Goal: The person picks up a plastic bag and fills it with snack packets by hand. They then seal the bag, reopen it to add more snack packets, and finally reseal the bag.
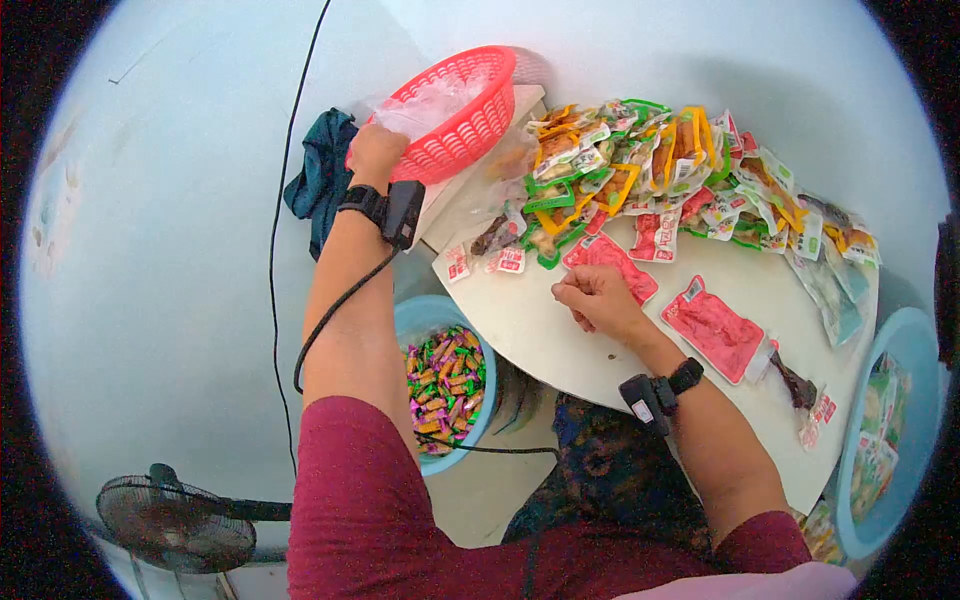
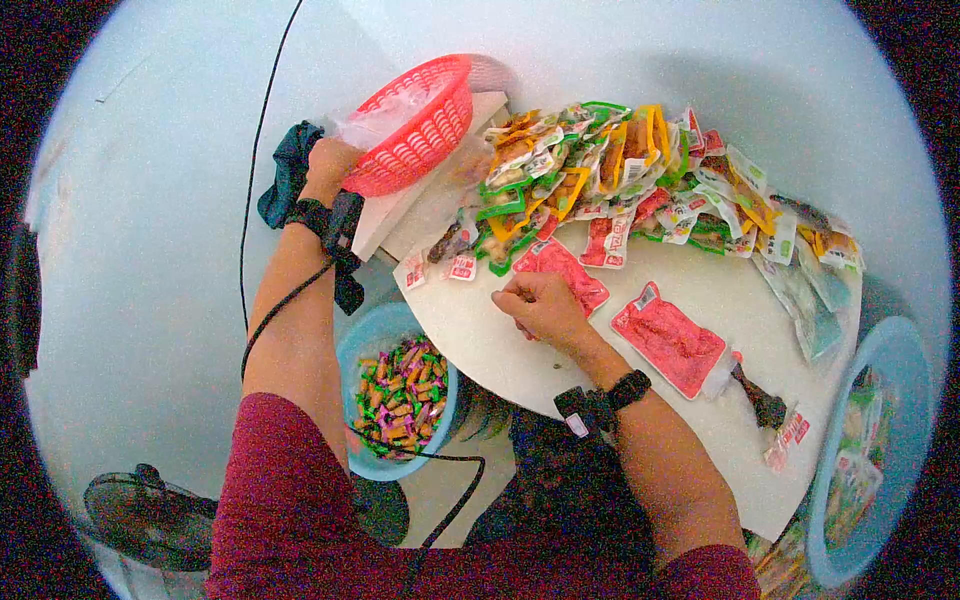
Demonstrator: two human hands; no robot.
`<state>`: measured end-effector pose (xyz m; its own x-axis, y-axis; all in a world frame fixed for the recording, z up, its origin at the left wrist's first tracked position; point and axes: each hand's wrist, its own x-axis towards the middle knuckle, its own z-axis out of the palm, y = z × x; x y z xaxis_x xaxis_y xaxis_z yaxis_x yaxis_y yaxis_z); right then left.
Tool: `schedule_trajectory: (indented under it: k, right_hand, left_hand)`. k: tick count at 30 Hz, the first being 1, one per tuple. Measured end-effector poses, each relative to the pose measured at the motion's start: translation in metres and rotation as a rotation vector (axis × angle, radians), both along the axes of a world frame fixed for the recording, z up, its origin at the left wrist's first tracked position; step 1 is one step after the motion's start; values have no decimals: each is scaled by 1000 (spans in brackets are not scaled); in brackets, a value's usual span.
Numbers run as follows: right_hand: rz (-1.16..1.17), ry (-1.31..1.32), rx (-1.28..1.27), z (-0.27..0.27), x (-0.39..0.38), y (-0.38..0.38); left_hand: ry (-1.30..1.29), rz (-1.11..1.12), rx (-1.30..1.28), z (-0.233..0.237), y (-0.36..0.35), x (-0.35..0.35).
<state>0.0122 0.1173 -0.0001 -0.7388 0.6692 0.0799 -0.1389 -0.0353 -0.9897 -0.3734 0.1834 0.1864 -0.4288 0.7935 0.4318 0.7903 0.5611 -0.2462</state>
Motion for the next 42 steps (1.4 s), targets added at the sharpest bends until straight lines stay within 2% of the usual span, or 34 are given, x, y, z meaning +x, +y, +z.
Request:
schedule_trajectory:
  k: [1,4,7,10,13,15,20,23,25,27,29,30,33,37,40,42]
  right_hand:
    - [1,-6,-5,2,0,-1]
    - [10,-25,-23,8,3,-2]
    - [21,-32,-44,8,4,-2]
    - [25,3,-54,5,2,0]
    - [27,27,-73,5,4,1]
    - [18,20,-36,0,1,3]
    - [131,263,-344,2,13,15]
    - [262,455,-709,-1,13,26]
    - [421,513,-793,12,20,24]
    - [283,734,-663,30,24,11]
    - [336,723,-788,27,31,20]
    - [369,719,-847,23,34,26]
    - [384,591,-663,10,36,34]
    - [299,265,-381,1,36,43]
    - [164,278,-299,-2,33,45]
    - [70,409,-425,4,30,40]
  left_hand:
    - [135,-83,-117,-4,10,-22]
    - [-143,-203,572,14,-7,29]
    - [-48,-385,737,44,-17,61]
    - [-499,-499,810,72,-43,104]
    - [-867,-793,909,77,-61,115]
    - [-1078,-865,878,81,-80,121]
    - [-1619,-1011,752,60,-137,163]
    - [-1790,-1022,633,22,-174,192]
    - [-1833,-932,530,-18,-192,193]
    - [-1853,-853,458,-51,-210,208]
    - [-1877,-757,413,-89,-224,211]
    - [-1875,-652,487,-107,-228,212]
    - [-1778,-551,471,-142,-242,209]
    - [-1686,-429,657,-165,-247,209]
    - [-1843,-370,868,-175,-250,211]
    - [-1950,-296,926,-176,-253,223]
